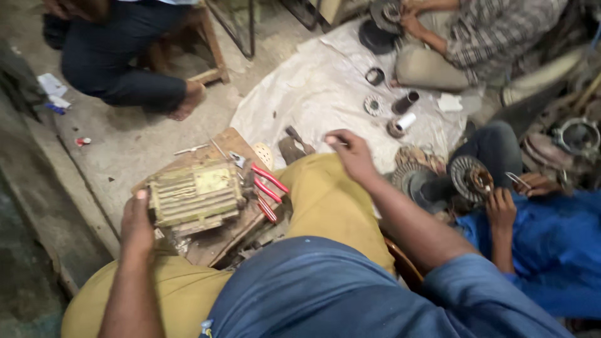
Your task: The person uses a hammer and pliers to tap and adjust components on a small electric motor resting on a wooden block. They repeatedly tap the motor casing and use pliers to manipulate parts while seated on the floor.
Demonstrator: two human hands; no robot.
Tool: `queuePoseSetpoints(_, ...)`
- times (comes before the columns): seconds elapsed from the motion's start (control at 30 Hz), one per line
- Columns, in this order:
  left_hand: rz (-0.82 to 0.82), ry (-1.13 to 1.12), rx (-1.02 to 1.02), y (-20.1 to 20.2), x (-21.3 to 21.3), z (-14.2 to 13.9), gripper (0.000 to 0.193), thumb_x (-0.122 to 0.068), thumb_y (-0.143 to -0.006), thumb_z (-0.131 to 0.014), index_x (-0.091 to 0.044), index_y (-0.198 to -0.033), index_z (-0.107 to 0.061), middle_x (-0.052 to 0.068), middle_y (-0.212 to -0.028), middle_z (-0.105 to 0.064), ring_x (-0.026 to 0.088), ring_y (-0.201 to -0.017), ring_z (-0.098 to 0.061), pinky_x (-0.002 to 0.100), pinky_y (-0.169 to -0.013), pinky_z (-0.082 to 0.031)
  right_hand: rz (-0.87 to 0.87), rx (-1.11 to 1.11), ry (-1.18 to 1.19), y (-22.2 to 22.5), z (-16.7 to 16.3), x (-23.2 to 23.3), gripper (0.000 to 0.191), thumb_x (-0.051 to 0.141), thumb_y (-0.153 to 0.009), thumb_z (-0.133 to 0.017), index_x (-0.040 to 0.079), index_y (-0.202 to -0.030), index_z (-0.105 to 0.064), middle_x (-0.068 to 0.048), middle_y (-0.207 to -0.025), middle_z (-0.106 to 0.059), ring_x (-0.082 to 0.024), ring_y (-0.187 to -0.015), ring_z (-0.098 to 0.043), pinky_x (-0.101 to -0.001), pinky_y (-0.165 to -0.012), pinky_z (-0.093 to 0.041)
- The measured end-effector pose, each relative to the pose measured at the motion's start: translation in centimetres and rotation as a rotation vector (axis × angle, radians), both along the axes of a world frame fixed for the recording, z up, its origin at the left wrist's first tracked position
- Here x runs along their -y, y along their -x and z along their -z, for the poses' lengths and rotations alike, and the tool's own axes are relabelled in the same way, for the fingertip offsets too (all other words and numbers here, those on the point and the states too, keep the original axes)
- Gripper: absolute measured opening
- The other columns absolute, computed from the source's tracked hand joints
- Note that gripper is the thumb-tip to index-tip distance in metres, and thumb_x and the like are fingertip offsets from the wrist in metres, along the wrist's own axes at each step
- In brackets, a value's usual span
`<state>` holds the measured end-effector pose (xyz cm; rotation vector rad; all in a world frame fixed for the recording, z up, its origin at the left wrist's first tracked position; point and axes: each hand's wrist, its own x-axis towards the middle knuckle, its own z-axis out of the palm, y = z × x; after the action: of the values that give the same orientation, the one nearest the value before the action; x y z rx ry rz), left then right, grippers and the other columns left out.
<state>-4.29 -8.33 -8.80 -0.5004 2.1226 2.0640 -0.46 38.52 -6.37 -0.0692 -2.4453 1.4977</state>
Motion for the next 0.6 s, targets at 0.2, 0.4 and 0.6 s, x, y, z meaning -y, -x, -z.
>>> queuePoseSetpoints(0.2,-0.017,0.242,-0.103,-0.2,-0.2,0.8,0.062,-0.056,-0.112,-0.038,-0.007,-0.150,-0.042,0.014,-0.139,-0.055,0.024,-0.124,-0.055,0.038,-0.102,-0.045,0.407,0.142,0.404,-12.9,1.6,-9.4,0.023,0.025,-0.105,-0.066,0.003,-0.113,-0.071,-0.005,-0.102,-0.073,-0.011,-0.085,-0.060,-0.0266,-0.075,-0.048)
queuePoseSetpoints(0.4,0.005,0.108,-0.142,-1.2,-0.1,1.1,0.065,-0.058,-0.117,-0.027,-0.009,-0.160,-0.034,0.016,-0.155,-0.048,0.027,-0.137,-0.053,0.043,-0.111,-0.047,0.488,0.214,0.968,-18.2,3.1,-6.9,0.021,0.027,-0.101,-0.064,0.008,-0.108,-0.066,-0.003,-0.095,-0.069,-0.012,-0.080,-0.062,-0.0296,-0.073,-0.051)
queuePoseSetpoints(0.6,-0.216,0.380,-0.287,-3.8,-0.9,1.4,0.067,-0.052,-0.119,-0.053,-0.009,-0.162,-0.022,0.019,-0.147,-0.056,0.032,-0.127,-0.061,0.047,-0.103,-0.052,0.332,0.200,1.022,-17.5,3.1,-3.4,0.020,0.023,-0.100,-0.065,0.006,-0.111,-0.067,-0.004,-0.096,-0.069,-0.012,-0.081,-0.061,-0.0289,-0.075,-0.049)
